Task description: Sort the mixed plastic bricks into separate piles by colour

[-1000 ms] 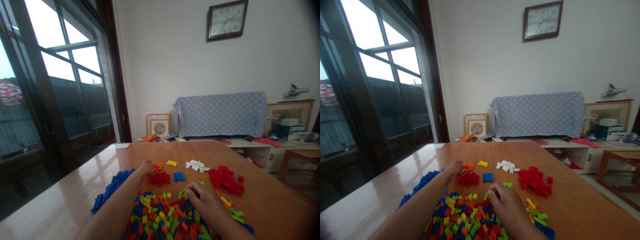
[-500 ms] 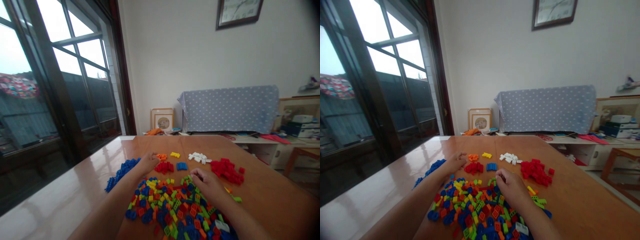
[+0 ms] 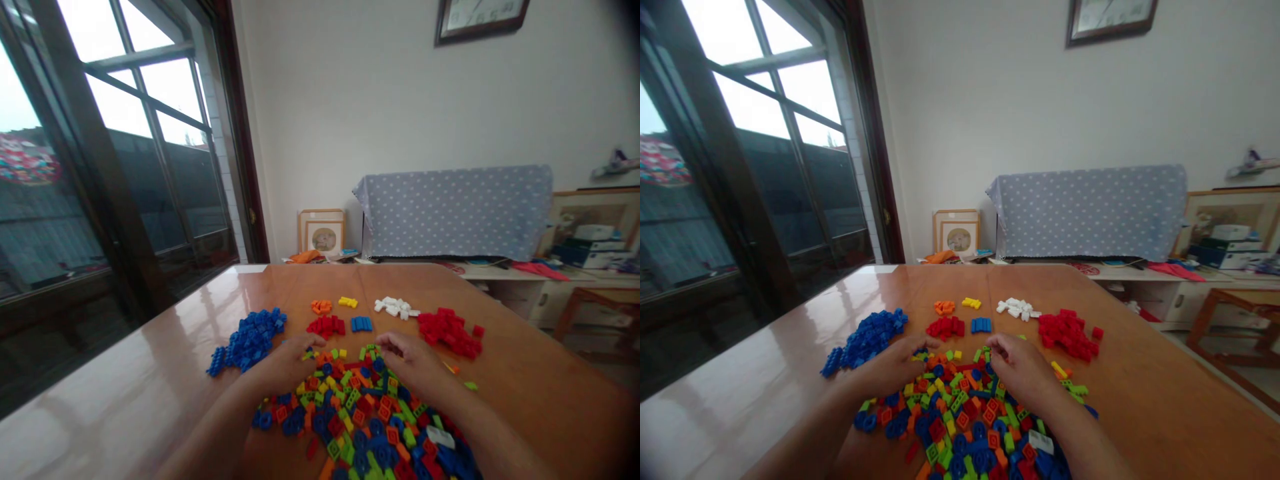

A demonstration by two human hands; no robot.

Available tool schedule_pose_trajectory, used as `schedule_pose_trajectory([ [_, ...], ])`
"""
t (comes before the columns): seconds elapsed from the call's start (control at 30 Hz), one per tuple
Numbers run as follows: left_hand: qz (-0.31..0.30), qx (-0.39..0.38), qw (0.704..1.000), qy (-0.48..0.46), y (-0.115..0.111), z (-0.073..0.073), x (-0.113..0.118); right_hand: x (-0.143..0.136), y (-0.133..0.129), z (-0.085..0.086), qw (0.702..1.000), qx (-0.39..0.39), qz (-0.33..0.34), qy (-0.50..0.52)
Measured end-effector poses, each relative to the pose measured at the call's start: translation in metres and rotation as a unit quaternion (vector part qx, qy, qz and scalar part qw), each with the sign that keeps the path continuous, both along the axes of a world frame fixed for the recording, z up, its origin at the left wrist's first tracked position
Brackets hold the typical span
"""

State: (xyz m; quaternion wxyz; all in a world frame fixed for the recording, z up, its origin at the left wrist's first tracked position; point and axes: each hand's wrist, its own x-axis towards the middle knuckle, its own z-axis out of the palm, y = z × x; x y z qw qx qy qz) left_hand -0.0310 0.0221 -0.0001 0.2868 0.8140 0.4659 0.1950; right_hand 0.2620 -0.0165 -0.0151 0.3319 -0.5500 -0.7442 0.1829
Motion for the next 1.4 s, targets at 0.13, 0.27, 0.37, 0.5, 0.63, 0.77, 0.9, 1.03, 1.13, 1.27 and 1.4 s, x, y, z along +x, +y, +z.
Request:
schedule_pose_trajectory([
  [0.13,0.004,0.006,1.0,-0.015,0.002,-0.003,-0.005,-0.023,-0.014,0.008,0.996,0.013,0.072,-0.051],
  [0.27,-0.011,0.018,1.0,0.0,0.001,-0.007,-0.001,-0.033,-0.02,0.002,0.988,0.015,0.122,-0.097],
  [0.37,-0.025,0.034,0.999,0.023,-0.002,-0.009,0.005,-0.034,-0.018,-0.003,0.983,0.01,0.138,-0.122],
  [0.5,-0.039,0.045,0.998,0.034,-0.006,-0.009,0.012,-0.032,-0.018,0.002,0.983,0.004,0.131,-0.128],
  [0.63,-0.053,0.051,0.997,0.023,-0.009,-0.008,0.017,-0.026,-0.018,0.009,0.987,-0.013,0.104,-0.121],
  [0.77,-0.053,0.029,0.998,-0.004,-0.01,-0.007,0.019,-0.017,-0.016,0.011,0.991,-0.024,0.084,-0.103],
  [0.9,-0.024,0.024,0.999,-0.034,-0.006,-0.007,0.016,-0.012,-0.014,0.011,0.994,-0.01,0.058,-0.097],
  [1.03,0.003,0.042,0.998,-0.04,0.003,-0.009,0.011,-0.015,-0.014,0.013,0.994,0.0,0.033,-0.1],
  [1.13,0.02,0.054,0.997,-0.046,0.009,-0.013,0.009,-0.02,-0.017,0.015,0.994,-0.017,0.043,-0.104],
  [1.27,0.011,0.081,0.997,0.004,0.007,-0.015,0.008,-0.025,-0.023,0.013,0.987,-0.041,0.087,-0.132],
  [1.4,-0.015,0.095,0.994,0.047,0.001,-0.018,0.01,-0.026,-0.027,0.011,0.982,-0.049,0.079,-0.163],
])
